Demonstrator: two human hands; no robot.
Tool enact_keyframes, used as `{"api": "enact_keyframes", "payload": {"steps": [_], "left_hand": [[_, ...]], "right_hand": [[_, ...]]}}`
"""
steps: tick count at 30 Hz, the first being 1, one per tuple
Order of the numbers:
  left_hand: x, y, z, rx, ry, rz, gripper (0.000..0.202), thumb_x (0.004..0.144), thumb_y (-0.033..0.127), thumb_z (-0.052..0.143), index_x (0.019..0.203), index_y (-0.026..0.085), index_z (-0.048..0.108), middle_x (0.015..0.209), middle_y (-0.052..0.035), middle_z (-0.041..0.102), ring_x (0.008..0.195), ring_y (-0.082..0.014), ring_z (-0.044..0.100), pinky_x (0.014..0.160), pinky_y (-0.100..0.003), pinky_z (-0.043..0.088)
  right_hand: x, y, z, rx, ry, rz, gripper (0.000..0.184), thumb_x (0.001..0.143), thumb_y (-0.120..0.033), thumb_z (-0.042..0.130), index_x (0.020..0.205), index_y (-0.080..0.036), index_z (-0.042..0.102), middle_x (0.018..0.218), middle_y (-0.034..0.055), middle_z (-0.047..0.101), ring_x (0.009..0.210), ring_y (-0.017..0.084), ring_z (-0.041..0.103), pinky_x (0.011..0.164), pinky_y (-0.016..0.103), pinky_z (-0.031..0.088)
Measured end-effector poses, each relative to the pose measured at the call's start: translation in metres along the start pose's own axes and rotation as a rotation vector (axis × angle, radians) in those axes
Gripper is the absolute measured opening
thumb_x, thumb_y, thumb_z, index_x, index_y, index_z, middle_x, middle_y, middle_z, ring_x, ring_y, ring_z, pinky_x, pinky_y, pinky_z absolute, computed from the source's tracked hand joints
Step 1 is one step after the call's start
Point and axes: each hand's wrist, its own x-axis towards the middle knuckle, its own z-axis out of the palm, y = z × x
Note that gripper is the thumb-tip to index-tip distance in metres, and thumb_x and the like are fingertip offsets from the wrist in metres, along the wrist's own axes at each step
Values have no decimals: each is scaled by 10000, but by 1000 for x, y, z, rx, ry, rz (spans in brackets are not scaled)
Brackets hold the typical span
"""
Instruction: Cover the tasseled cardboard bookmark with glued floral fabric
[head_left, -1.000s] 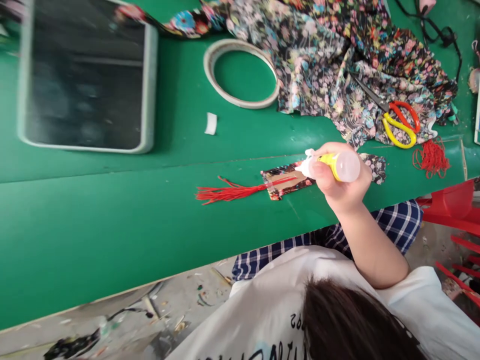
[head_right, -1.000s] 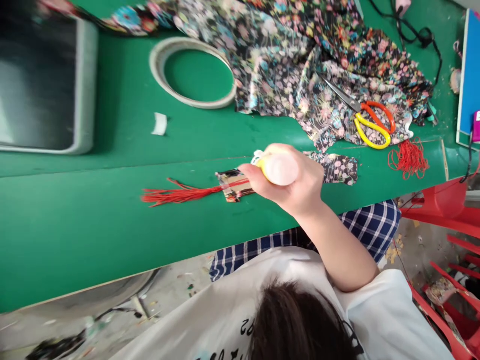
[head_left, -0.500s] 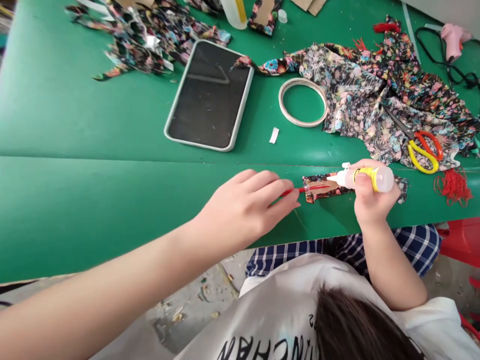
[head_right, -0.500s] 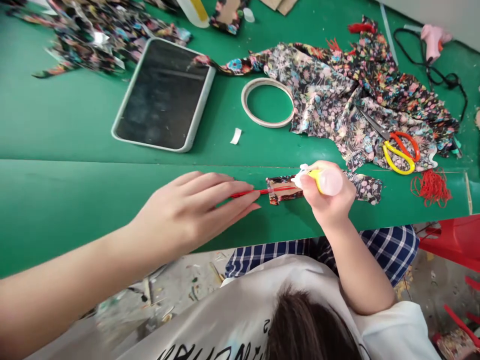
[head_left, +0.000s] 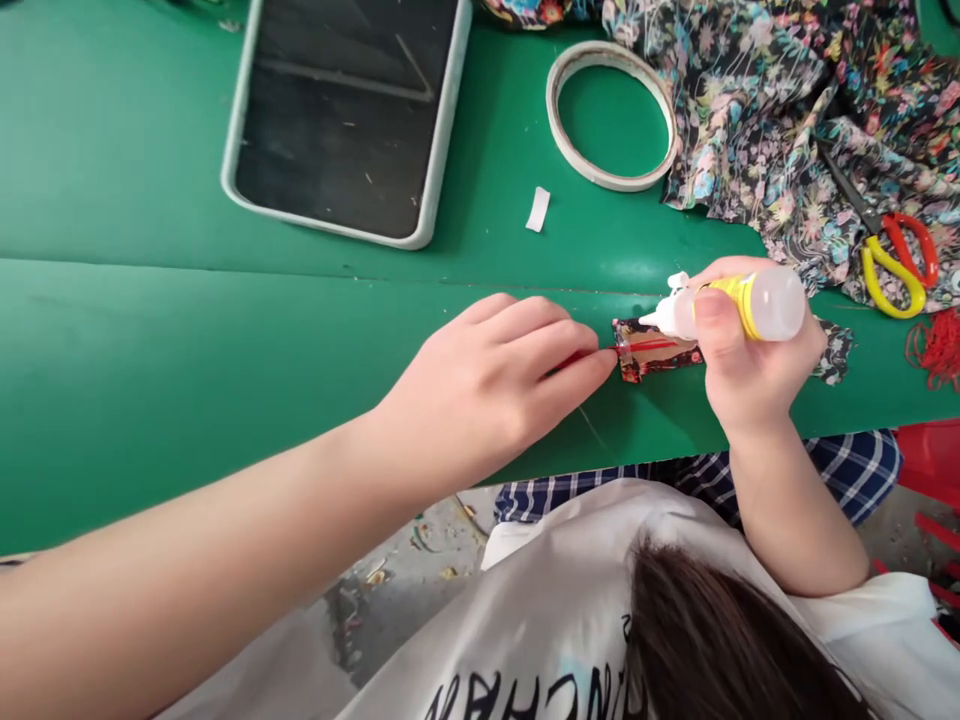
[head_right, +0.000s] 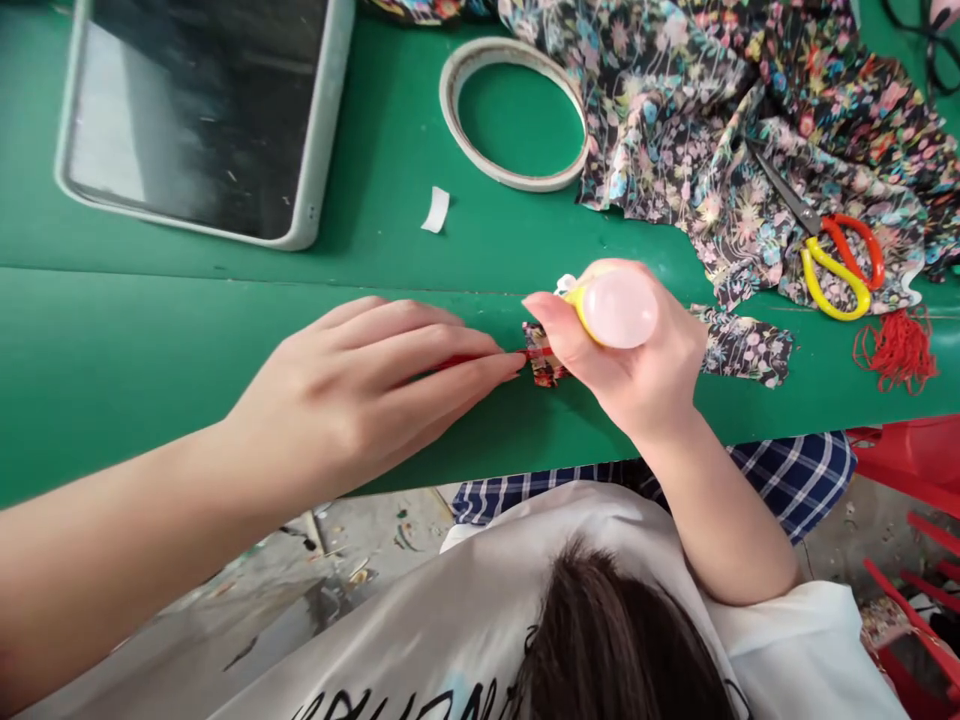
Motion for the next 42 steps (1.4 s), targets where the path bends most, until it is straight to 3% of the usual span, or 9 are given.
{"api": "enact_keyframes", "payload": {"steps": [6,13,19,28,32,42], "left_hand": [[-3,0,3,-22,-15,-36,137,899,111,525,974,175,619,796,-18,675,678,-159,561,548,-308,420],[-2,-1,2,-13,-29,-16,135,906,108,528,1011,158,598,806,-19,664,699,-143,545,565,-285,423],[-4,-1,0,-30,-40,-12,135,915,104,522,1036,143,567,830,-32,641,731,-142,510,580,-272,406],[-5,-2,3,-33,-49,-13,141,957,148,445,1045,162,554,844,-23,615,750,-139,510,594,-280,435],[-5,-3,1,-40,-43,-2,139,914,101,514,1032,148,569,834,-39,632,741,-144,513,587,-290,443],[-4,-3,1,-84,-56,-3,166,912,77,494,1044,128,579,844,-70,641,740,-162,518,597,-318,454]], "right_hand": [[0,2,1,-48,-106,0,237,864,-501,546,814,-270,565,721,-6,651,651,163,622,607,314,543],[1,4,-3,80,56,-43,236,913,-454,488,800,-263,568,700,-18,625,604,138,606,559,286,507],[0,10,-8,184,105,2,185,882,-410,567,788,-252,594,702,-29,626,599,122,594,580,276,485],[1,18,-21,113,114,109,293,861,-491,557,731,-234,608,673,-19,644,613,144,615,595,311,511],[2,24,-26,62,154,137,351,842,-538,551,718,-216,617,656,-17,650,602,136,613,571,308,513],[1,39,-37,8,245,180,345,810,-554,580,678,-239,627,660,2,663,618,168,650,595,327,533]]}}
